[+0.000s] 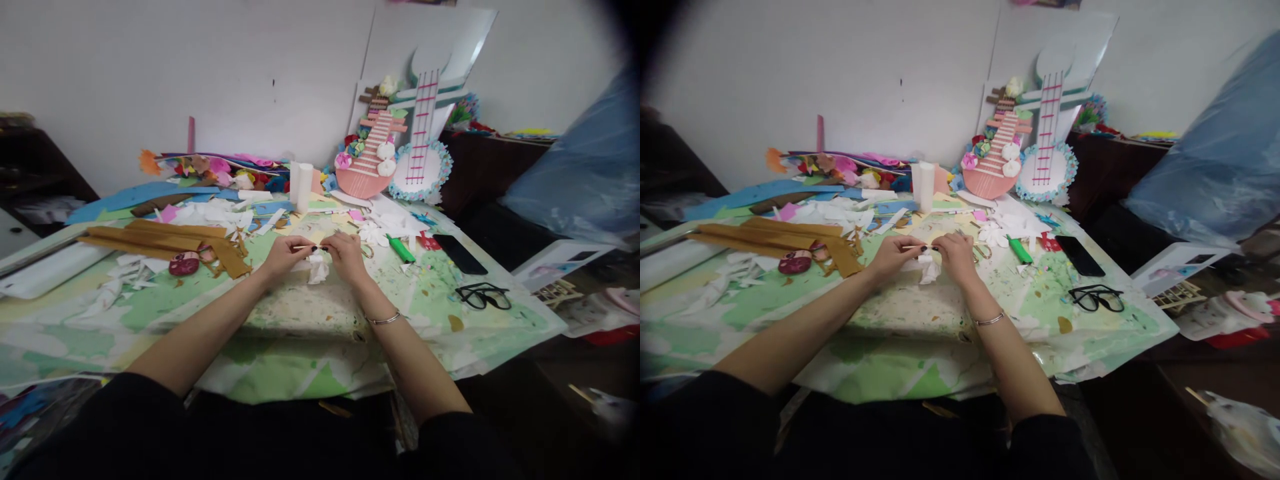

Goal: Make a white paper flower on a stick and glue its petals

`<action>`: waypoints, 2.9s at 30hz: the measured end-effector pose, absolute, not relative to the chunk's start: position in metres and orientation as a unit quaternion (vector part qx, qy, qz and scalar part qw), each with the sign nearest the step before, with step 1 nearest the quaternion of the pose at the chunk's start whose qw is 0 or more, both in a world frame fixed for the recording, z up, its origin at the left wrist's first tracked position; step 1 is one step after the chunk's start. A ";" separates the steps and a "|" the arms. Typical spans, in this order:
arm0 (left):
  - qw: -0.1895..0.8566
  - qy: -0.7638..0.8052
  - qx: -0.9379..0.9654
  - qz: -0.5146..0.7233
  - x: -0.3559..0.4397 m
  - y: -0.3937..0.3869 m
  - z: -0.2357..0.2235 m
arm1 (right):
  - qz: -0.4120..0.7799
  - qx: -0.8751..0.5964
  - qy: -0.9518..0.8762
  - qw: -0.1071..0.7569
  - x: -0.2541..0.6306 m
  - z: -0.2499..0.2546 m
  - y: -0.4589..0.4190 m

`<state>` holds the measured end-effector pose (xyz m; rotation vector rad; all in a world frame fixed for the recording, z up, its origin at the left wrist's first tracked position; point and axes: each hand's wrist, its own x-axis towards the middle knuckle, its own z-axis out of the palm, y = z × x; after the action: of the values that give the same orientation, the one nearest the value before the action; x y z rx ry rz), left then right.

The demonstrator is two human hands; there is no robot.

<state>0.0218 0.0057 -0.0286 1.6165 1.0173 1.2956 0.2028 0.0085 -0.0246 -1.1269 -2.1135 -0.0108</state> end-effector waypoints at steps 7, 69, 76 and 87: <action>0.456 0.408 0.617 0.496 0.021 0.007 -0.027 | -0.043 -0.439 -0.810 0.386 0.205 -0.026 0.010; 0.488 0.420 0.610 0.462 0.016 0.005 -0.018 | 0.081 -0.440 -0.827 0.340 0.200 -0.020 0.010; 0.515 0.414 0.589 0.465 0.015 0.008 -0.018 | 0.080 -0.435 -0.823 0.356 0.201 -0.022 0.010; 0.509 0.427 0.579 0.471 0.015 0.011 -0.022 | 0.075 -0.448 -0.830 0.324 0.200 -0.023 0.010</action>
<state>0.0151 0.0105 -0.0217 1.3956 1.0291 1.1351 0.2005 0.0103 -0.0226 -1.1745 -2.1782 0.1970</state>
